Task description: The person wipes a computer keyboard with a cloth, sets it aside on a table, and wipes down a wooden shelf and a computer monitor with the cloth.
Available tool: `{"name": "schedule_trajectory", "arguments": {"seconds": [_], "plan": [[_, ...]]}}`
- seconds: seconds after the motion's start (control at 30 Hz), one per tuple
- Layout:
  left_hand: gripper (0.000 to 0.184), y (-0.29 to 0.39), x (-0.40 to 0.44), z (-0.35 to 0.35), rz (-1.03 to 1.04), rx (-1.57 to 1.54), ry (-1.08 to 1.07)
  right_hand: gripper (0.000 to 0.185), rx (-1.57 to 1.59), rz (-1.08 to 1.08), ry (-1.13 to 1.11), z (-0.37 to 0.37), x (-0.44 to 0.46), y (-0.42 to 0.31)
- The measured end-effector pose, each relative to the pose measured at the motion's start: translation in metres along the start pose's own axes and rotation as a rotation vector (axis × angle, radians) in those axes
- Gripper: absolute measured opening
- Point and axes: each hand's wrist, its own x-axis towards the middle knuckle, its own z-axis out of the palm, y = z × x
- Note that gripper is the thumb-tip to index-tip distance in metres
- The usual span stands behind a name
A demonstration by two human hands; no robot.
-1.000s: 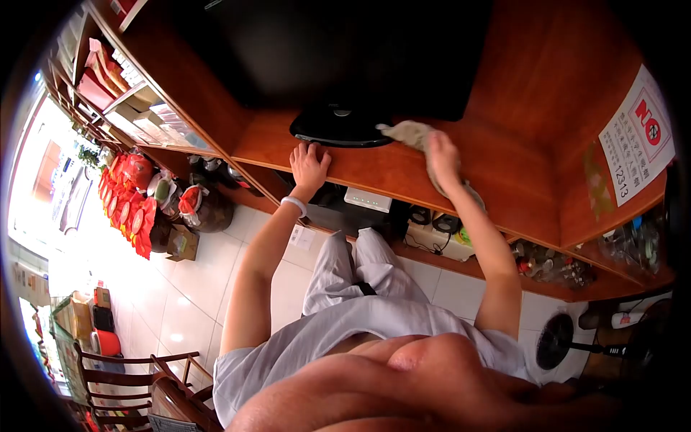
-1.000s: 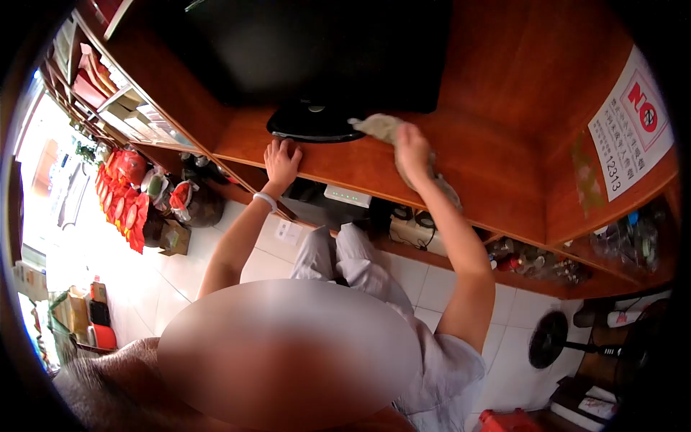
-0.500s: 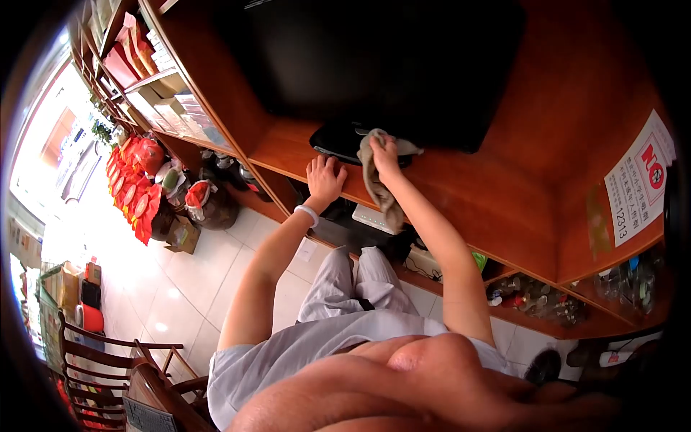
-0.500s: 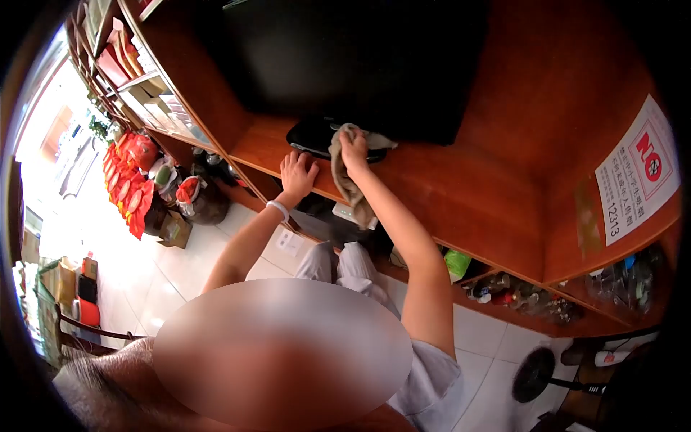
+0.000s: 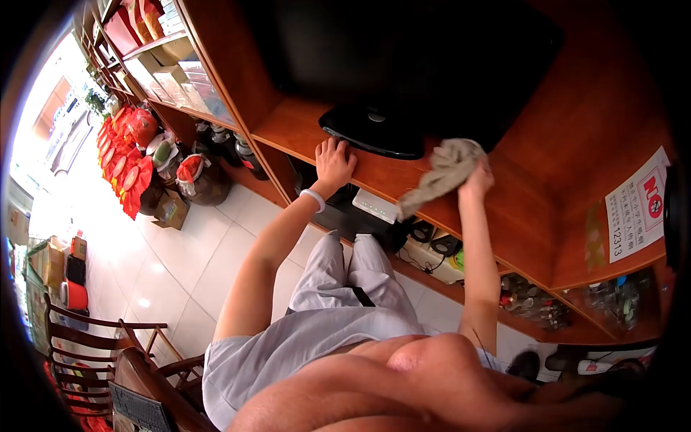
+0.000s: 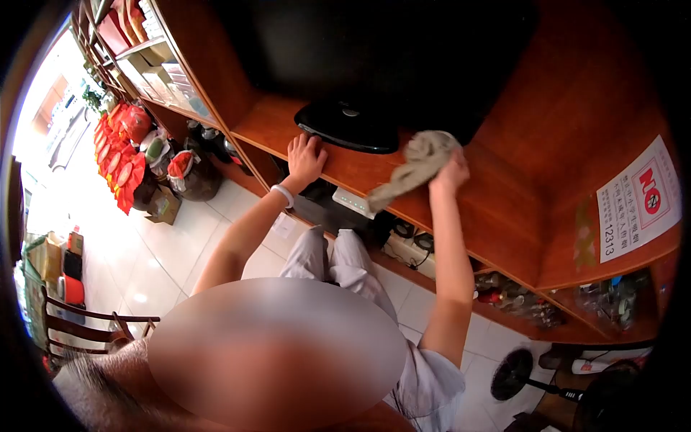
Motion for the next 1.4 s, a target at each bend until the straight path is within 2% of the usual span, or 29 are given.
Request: {"name": "schedule_trajectory", "arguments": {"seconds": [0.07,0.17,0.23,0.27,0.3,0.33,0.37,0.43,0.5,0.57,0.6,0.63,0.7,0.73,0.77,0.83,0.9,0.97,1.0,1.03,1.1,1.13,1.17,1.23,1.27,1.33,1.4], "plan": [[0.030,0.000,0.001,0.001,-0.005,-0.005,0.007,0.027,0.049,-0.085,0.049,-0.019,-0.002,-0.024],[0.030,-0.001,0.000,0.001,-0.034,-0.014,-0.002,0.042,0.064,0.039,0.224,-0.008,-0.026,-0.049],[0.030,-0.002,0.000,0.003,0.000,-0.017,0.050,0.050,-0.024,0.038,0.072,-0.021,0.008,-0.001],[0.031,-0.003,0.000,0.002,0.008,-0.037,0.046,0.054,-0.121,0.129,0.146,0.013,-0.023,-0.005],[0.030,0.001,-0.001,-0.004,-0.002,-0.041,0.041,0.044,-0.168,0.037,0.090,0.024,-0.018,0.025],[0.031,0.001,-0.001,-0.005,-0.009,-0.053,0.038,0.046,-0.306,0.143,0.062,0.042,-0.020,0.044],[0.031,0.001,0.000,-0.007,-0.010,-0.066,0.033,0.055,-0.380,0.140,-0.206,0.062,-0.038,0.056],[0.031,-0.001,-0.002,-0.006,-0.007,-0.071,0.044,0.043,-0.510,0.159,-0.427,0.103,-0.057,0.102],[0.032,-0.007,-0.002,0.000,0.042,-0.096,0.100,0.037,-0.446,0.213,-0.728,0.143,-0.097,0.102],[0.030,-0.011,-0.004,0.002,0.041,-0.054,0.057,0.033,-0.556,-0.148,-0.943,0.162,-0.090,0.138],[0.030,-0.011,-0.003,0.001,0.086,-0.020,0.099,0.031,-0.523,-0.124,-0.986,0.168,-0.099,0.129],[0.035,-0.009,-0.004,0.000,0.062,-0.006,0.029,0.029,-0.491,-0.096,-1.028,0.167,-0.108,0.118],[0.040,-0.016,-0.008,0.010,0.128,0.038,0.122,0.025,-0.604,-0.184,-1.279,0.153,-0.111,0.094],[0.045,-0.023,-0.010,0.023,-0.180,-0.110,-0.317,0.025,-0.641,-0.278,-1.327,0.143,-0.107,0.090],[0.043,-0.026,-0.024,0.047,-0.065,-0.210,0.076,0.025,-0.680,-0.374,-1.374,0.131,-0.104,0.085],[0.041,-0.023,-0.018,0.031,0.037,-0.126,-0.111,0.025,-0.723,-0.434,-1.306,0.110,-0.102,0.078],[0.036,-0.029,-0.012,0.023,0.122,-0.103,-0.166,0.023,-0.727,-0.442,-1.274,0.097,-0.102,0.075],[0.035,-0.019,-0.002,-0.011,-0.371,-0.895,-0.449,0.022,-0.632,-0.252,-1.115,0.091,-0.107,0.069],[0.031,-0.035,0.000,0.009,0.052,-0.591,-0.254,0.024,-0.624,-0.172,-1.084,0.089,-0.106,0.067],[0.031,-0.035,-0.001,0.013,0.056,-0.588,-0.244,0.024,-0.621,-0.181,-1.091,0.088,-0.105,0.064],[0.029,-0.006,0.000,-0.017,-0.530,-1.416,-0.249,0.031,-0.702,-0.415,-1.095,0.087,-0.115,0.048],[0.031,-0.008,0.002,-0.001,-0.746,-1.555,-0.293,0.038,-0.733,-0.471,-1.123,0.084,-0.113,0.049],[0.031,0.002,0.007,-0.013,-0.752,-1.555,-0.285,0.038,-0.734,-0.467,-1.131,0.082,-0.114,0.043],[0.033,0.023,0.016,-0.053,-0.912,-1.953,-0.294,0.041,-0.841,-0.797,-1.057,0.075,-0.119,0.022],[0.035,0.017,0.018,-0.055,-0.987,-2.001,-0.315,0.038,-0.764,-0.567,-1.009,0.070,-0.117,0.011],[0.035,0.003,0.028,-0.060,-1.107,-2.071,-0.289,0.029,-0.713,-0.326,-0.812,0.057,-0.105,-0.020],[0.037,-0.021,0.037,-0.063,-1.129,-2.060,-0.292,0.031,-0.604,-0.458,-0.639,0.033,-0.067,-0.039]]}}
